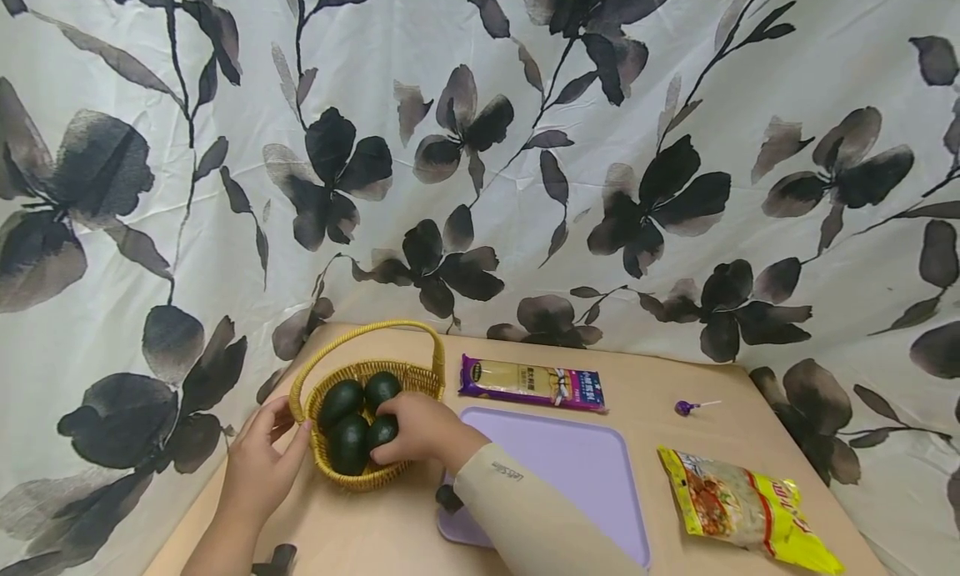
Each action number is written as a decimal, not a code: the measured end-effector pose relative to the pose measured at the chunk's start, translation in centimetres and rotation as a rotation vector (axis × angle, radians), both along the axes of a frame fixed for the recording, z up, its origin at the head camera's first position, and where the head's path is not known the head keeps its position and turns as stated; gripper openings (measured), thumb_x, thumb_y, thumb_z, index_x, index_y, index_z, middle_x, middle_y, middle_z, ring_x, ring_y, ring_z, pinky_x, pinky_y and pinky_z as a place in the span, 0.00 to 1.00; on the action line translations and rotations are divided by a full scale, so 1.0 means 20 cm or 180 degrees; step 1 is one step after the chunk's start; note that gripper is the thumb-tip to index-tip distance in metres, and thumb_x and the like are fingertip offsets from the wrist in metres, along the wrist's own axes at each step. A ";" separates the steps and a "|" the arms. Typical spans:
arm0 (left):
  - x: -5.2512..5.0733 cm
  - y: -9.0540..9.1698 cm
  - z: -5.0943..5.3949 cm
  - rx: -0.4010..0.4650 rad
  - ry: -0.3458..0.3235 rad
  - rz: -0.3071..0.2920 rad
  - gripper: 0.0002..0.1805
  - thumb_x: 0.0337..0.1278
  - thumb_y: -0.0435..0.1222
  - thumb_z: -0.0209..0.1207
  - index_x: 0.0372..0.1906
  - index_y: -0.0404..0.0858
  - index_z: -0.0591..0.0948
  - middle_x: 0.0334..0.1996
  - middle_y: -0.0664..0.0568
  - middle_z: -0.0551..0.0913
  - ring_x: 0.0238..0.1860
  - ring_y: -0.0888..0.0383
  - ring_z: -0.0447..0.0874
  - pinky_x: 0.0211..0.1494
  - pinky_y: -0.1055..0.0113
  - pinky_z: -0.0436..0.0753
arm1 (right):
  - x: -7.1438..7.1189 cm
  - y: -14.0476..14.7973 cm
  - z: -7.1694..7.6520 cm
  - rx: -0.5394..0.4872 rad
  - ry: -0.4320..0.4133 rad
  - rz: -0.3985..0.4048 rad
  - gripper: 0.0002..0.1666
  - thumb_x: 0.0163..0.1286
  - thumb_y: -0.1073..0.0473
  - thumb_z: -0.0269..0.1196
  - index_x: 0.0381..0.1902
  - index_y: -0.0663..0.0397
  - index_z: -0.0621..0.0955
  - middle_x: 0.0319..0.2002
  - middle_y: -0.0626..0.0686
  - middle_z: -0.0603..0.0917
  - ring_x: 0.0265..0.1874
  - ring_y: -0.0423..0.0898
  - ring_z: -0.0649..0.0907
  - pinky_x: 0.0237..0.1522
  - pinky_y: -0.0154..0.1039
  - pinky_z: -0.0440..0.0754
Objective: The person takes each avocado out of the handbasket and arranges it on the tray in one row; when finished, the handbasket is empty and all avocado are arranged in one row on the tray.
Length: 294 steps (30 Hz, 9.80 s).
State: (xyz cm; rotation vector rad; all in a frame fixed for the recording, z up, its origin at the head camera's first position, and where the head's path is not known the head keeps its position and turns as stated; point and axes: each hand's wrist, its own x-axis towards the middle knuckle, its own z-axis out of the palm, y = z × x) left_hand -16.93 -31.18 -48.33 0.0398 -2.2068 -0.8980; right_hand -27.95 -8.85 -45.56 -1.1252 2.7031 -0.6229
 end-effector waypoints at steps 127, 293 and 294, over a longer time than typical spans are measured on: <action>0.00 -0.02 0.02 0.0369 -0.0270 -0.0062 0.21 0.66 0.36 0.68 0.59 0.32 0.80 0.49 0.40 0.87 0.47 0.91 0.69 0.50 0.94 0.76 | 0.17 0.49 -0.05 -0.1767 -0.0643 -0.0461 0.41 0.60 0.50 0.77 0.70 0.50 0.76 0.68 0.50 0.78 0.69 0.48 0.76 0.75 0.44 0.74; 0.07 -0.04 0.07 0.0358 -0.0429 -0.0451 0.20 0.68 0.30 0.64 0.62 0.30 0.78 0.56 0.38 0.84 0.54 0.89 0.68 0.55 0.93 0.75 | 0.19 0.27 0.11 -0.1711 -0.0685 -0.0020 0.50 0.52 0.57 0.80 0.73 0.39 0.73 0.71 0.45 0.74 0.62 0.43 0.79 0.60 0.33 0.84; 0.07 -0.05 0.07 0.0348 -0.0429 -0.0445 0.20 0.68 0.30 0.64 0.62 0.30 0.78 0.56 0.38 0.84 0.54 0.89 0.68 0.55 0.93 0.75 | 0.19 0.28 0.11 -0.1731 -0.0699 -0.0016 0.50 0.52 0.58 0.80 0.73 0.39 0.72 0.71 0.45 0.74 0.63 0.43 0.79 0.61 0.32 0.83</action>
